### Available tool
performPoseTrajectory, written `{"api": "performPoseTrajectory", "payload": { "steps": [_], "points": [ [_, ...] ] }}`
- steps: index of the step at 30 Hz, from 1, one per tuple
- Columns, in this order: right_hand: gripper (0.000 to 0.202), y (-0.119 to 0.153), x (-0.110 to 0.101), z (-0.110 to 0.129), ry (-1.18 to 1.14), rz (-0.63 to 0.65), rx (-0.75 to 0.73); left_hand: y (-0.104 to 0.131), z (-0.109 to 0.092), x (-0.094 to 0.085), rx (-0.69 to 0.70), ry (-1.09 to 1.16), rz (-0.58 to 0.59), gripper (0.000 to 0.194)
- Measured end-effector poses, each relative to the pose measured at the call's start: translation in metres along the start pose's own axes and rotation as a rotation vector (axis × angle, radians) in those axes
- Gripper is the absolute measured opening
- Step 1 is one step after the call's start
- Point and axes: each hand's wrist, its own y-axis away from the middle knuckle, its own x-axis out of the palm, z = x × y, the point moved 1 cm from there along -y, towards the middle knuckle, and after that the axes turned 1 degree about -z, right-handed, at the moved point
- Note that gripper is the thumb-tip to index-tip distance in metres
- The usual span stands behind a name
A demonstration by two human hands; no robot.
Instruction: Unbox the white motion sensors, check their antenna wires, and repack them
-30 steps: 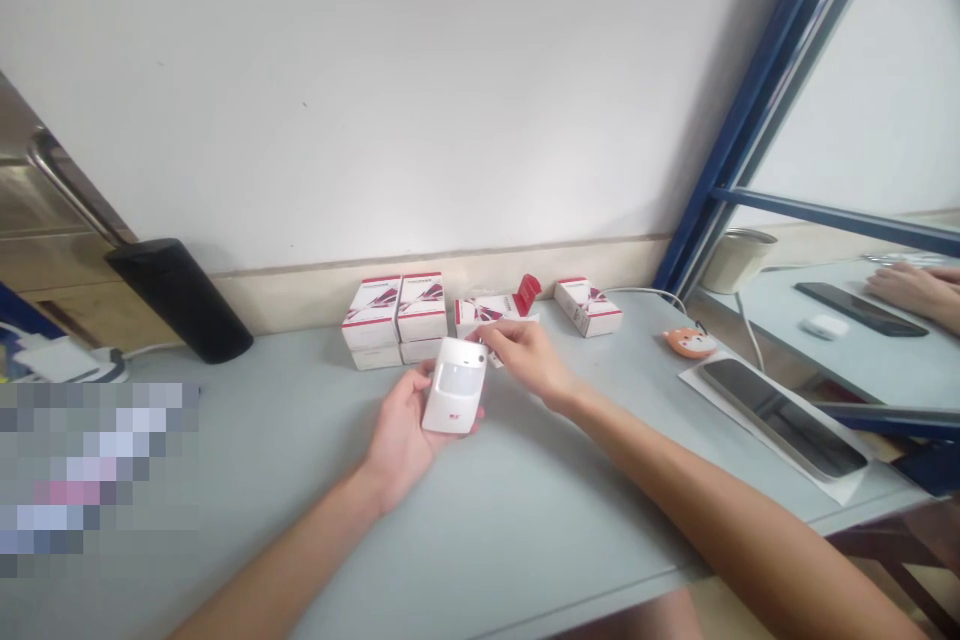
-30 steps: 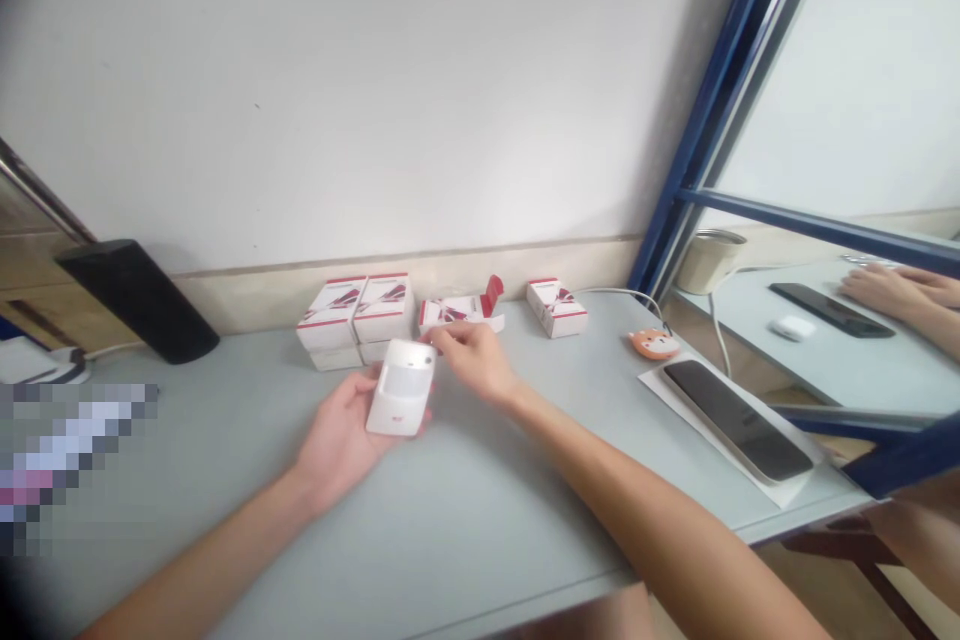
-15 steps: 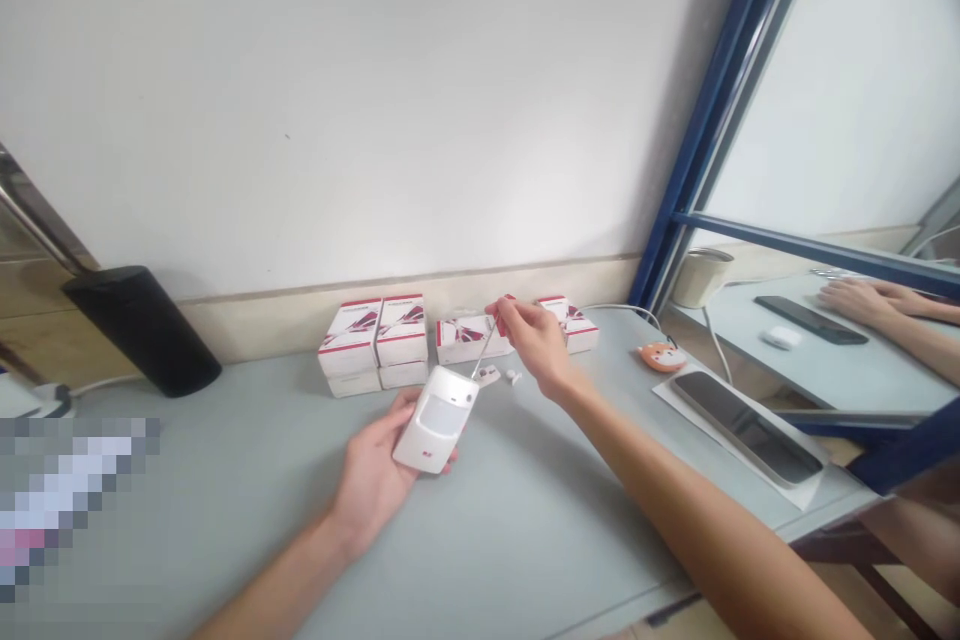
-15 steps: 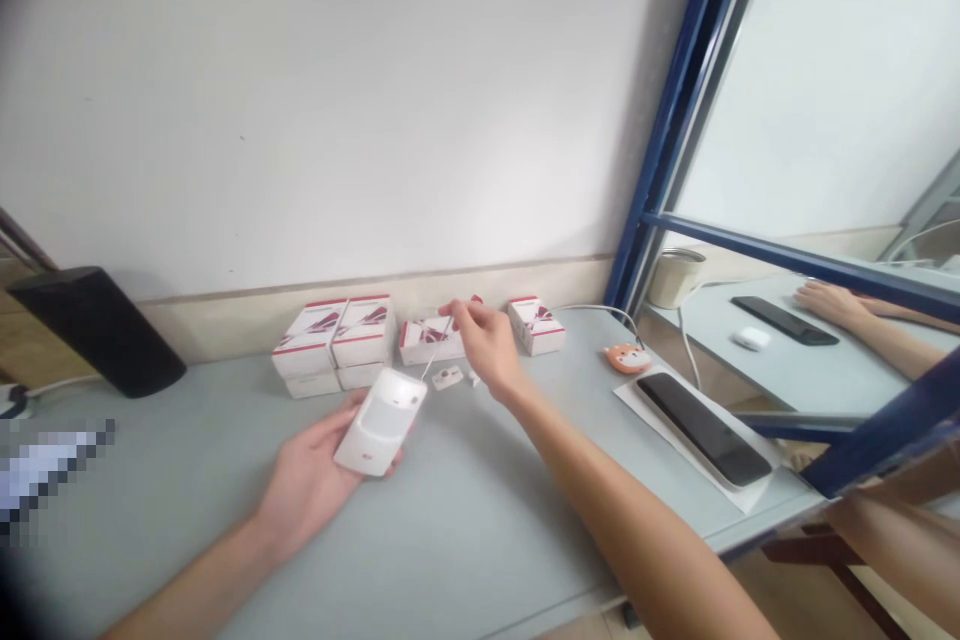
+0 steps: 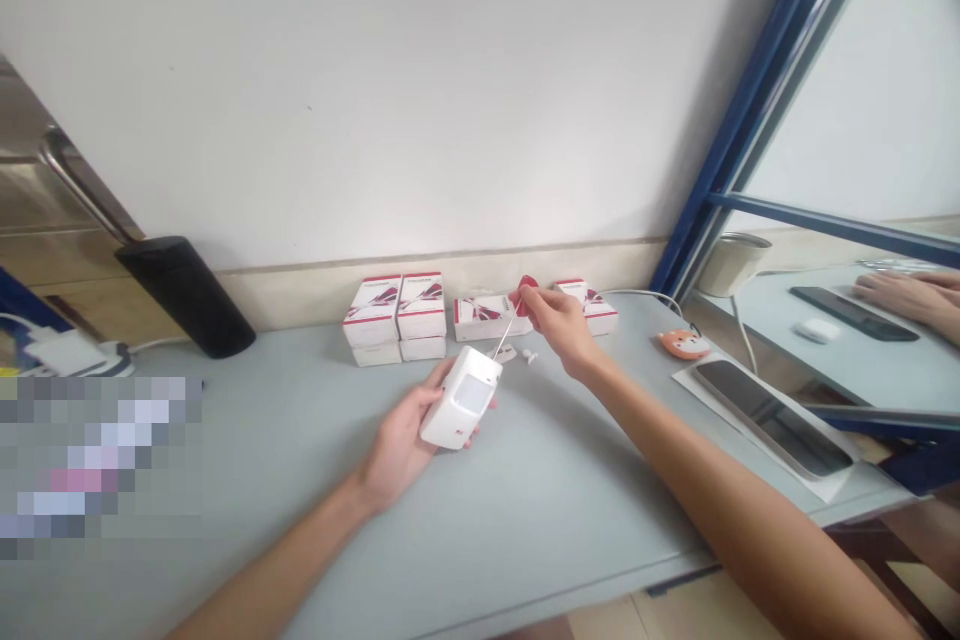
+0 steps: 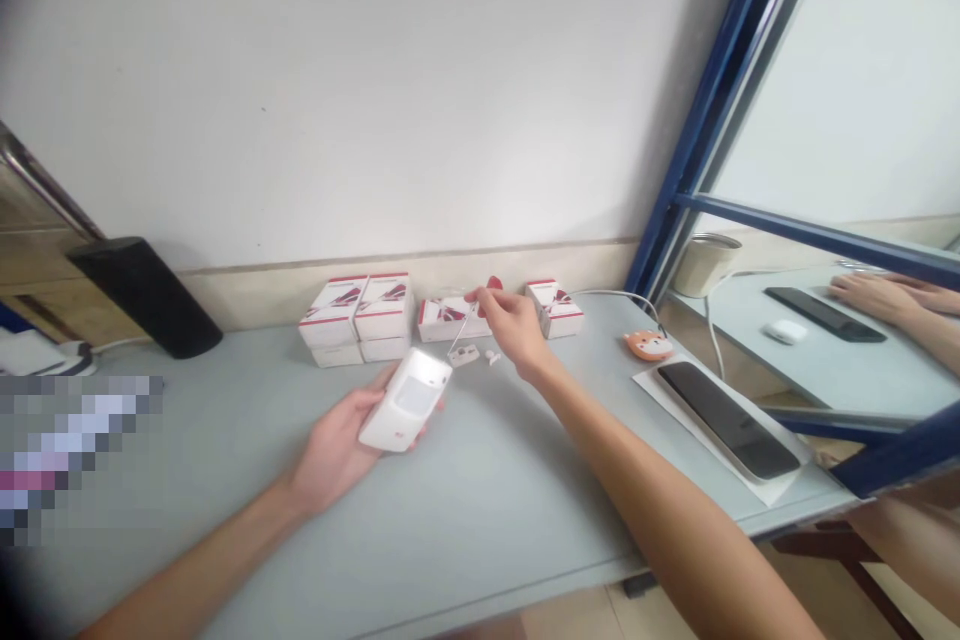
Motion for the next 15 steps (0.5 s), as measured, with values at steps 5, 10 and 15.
{"api": "performPoseTrajectory", "payload": {
  "steps": [5,10,15],
  "points": [
    [0.041,0.001,0.006,-0.009,-0.079,0.022,0.027,0.003,0.002,0.003,-0.025,-0.109,-0.073,0.064],
    [0.038,0.002,0.008,-0.012,-0.087,0.030,0.033,0.003,0.000,0.000,-0.001,-0.110,-0.078,0.064],
    [0.041,0.002,0.008,-0.008,-0.067,0.027,0.031,0.004,-0.001,0.000,-0.011,-0.100,-0.045,0.060]
  ]
}}
